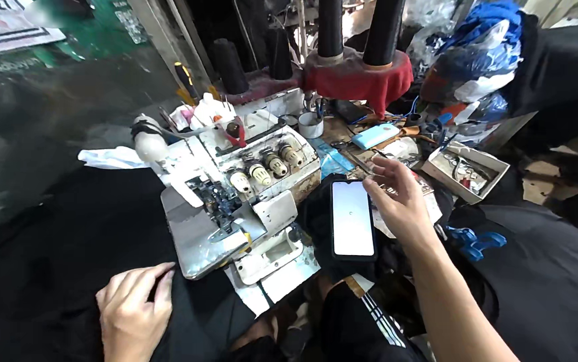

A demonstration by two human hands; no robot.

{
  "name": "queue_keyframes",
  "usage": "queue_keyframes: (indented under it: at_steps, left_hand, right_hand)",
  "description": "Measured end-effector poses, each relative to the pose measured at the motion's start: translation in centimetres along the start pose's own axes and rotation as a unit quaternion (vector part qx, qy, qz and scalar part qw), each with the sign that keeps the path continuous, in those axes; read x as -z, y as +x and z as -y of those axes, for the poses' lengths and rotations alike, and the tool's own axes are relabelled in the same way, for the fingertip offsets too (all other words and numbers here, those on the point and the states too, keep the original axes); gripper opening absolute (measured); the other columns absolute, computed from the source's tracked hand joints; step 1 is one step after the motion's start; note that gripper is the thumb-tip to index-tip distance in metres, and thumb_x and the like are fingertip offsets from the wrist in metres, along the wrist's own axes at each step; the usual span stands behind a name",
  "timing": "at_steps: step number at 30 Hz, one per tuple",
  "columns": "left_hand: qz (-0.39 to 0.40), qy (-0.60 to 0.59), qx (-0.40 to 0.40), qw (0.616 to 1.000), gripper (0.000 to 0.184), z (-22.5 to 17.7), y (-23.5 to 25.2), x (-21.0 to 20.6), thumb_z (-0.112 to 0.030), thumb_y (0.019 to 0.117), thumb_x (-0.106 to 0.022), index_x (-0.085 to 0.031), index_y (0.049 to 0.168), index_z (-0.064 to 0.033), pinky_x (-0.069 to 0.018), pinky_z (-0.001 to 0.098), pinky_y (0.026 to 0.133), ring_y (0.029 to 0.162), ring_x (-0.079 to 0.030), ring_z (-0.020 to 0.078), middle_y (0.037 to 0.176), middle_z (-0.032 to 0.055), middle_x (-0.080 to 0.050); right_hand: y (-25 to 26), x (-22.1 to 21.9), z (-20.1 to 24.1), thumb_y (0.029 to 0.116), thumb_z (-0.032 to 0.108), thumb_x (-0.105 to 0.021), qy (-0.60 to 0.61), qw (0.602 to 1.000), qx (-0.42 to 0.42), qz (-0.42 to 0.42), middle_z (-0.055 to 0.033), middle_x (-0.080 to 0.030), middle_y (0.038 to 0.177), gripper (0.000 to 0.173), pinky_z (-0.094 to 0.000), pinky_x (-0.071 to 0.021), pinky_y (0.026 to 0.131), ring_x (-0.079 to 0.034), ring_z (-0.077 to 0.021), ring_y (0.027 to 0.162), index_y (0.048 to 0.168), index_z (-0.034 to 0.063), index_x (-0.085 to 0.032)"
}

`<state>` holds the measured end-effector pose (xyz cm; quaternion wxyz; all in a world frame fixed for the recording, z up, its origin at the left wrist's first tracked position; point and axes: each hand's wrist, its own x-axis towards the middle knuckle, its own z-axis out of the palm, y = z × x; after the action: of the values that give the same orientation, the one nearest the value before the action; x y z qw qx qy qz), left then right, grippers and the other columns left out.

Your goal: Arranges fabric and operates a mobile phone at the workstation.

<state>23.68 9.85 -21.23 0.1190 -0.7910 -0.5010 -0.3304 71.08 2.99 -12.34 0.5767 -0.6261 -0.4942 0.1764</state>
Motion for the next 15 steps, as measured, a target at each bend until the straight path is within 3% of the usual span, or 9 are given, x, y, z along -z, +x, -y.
queue_keyframes:
  at_steps: [3, 5, 7, 9, 10, 12, 15]
  left_hand:
    - [-0.018, -0.028, 0.007, 0.999, 0.024, -0.1, -0.1, 0.1, -0.026, 0.1002, -0.062, -0.078, 0.109, -0.0107, -0.0461, 0.0490, 0.099, 0.102, -0.068, 0.0260, 0.102, 0.0086, -0.075]
    - [-0.025, -0.043, 0.011, 0.999, 0.025, -0.1, -0.1, 0.1, -0.026, 0.1002, -0.063, -0.078, 0.112, -0.0099, -0.0476, 0.0468, 0.102, 0.102, -0.070, 0.0242, 0.103, 0.0084, -0.076]
    - [-0.024, -0.053, 0.016, 0.998, 0.026, -0.5, 0.0, -0.2, -0.026, 0.1006, -0.062, -0.077, 0.115, -0.0093, -0.0495, 0.0461, 0.102, 0.104, -0.071, 0.0236, 0.107, 0.0084, -0.076]
    - [-0.027, -0.062, 0.032, 0.997, 0.025, -0.9, 0.0, 0.0, -0.024, 0.1004, -0.064, -0.077, 0.116, -0.0105, -0.0530, 0.0439, 0.101, 0.106, -0.071, 0.0209, 0.110, 0.0061, -0.076]
    - [-0.034, -0.072, 0.041, 0.996, 0.024, -0.9, -0.1, 0.3, -0.024, 0.1000, -0.065, -0.077, 0.117, -0.0116, -0.0544, 0.0416, 0.100, 0.107, -0.070, 0.0180, 0.110, 0.0039, -0.076]
    - [-0.050, -0.109, 0.049, 0.992, 0.021, -0.9, 0.4, 1.1, -0.021, 0.0992, -0.067, -0.076, 0.117, -0.0138, -0.0572, 0.0358, 0.098, 0.107, -0.070, 0.0113, 0.111, -0.0010, -0.076]
    - [-0.052, -0.191, 0.048, 0.979, 0.021, -1.8, 1.5, 3.6, -0.016, 0.0961, -0.071, -0.075, 0.116, -0.0128, -0.0603, 0.0304, 0.093, 0.102, -0.071, 0.0066, 0.109, -0.0039, -0.076]
  right_hand:
    - [-2.1, 0.1, 1.3, 0.1007, 0.028, -0.064, -0.020, 0.997, 0.047, -0.051, -0.0059, -0.060, 0.138, 0.046, -0.0366, -0.0575, 0.096, -0.062, -0.0159, 0.122, 0.143, 0.0129, -0.055]
    - [-3.7, -0.3, 2.7, 0.1014, 0.021, -0.062, -0.010, 0.989, 0.111, -0.098, -0.0080, -0.061, 0.134, 0.038, -0.0377, -0.0573, 0.097, -0.062, -0.0186, 0.122, 0.137, 0.0062, -0.058]
    - [-5.9, -1.7, 4.0, 0.1014, 0.014, -0.060, 0.041, 0.980, 0.172, -0.087, -0.0073, -0.065, 0.121, 0.027, -0.0383, -0.0599, 0.090, -0.067, -0.0187, 0.108, 0.127, 0.0038, -0.058]
    - [-8.9, -4.7, 4.2, 0.1004, 0.015, -0.061, 0.107, 0.977, 0.178, 0.036, -0.0034, -0.068, 0.106, 0.023, -0.0369, -0.0627, 0.075, -0.069, -0.0175, 0.089, 0.122, 0.0085, -0.061]
    - [-10.7, -6.7, 3.8, 0.0996, 0.016, -0.063, 0.133, 0.971, 0.161, 0.119, -0.0030, -0.070, 0.106, 0.024, -0.0364, -0.0646, 0.071, -0.071, -0.0176, 0.087, 0.122, 0.0097, -0.063]
    - [-13.7, -10.4, 3.2, 0.0985, 0.019, -0.067, 0.152, 0.950, 0.125, 0.244, -0.0024, -0.071, 0.117, 0.028, -0.0337, -0.0671, 0.073, -0.073, -0.0155, 0.096, 0.125, 0.0089, -0.067]
    - [-16.0, -14.4, 3.9, 0.0983, 0.021, -0.067, 0.150, 0.938, 0.067, 0.304, -0.0027, -0.067, 0.133, 0.039, -0.0309, -0.0670, 0.077, -0.071, -0.0125, 0.109, 0.136, 0.0092, -0.063]
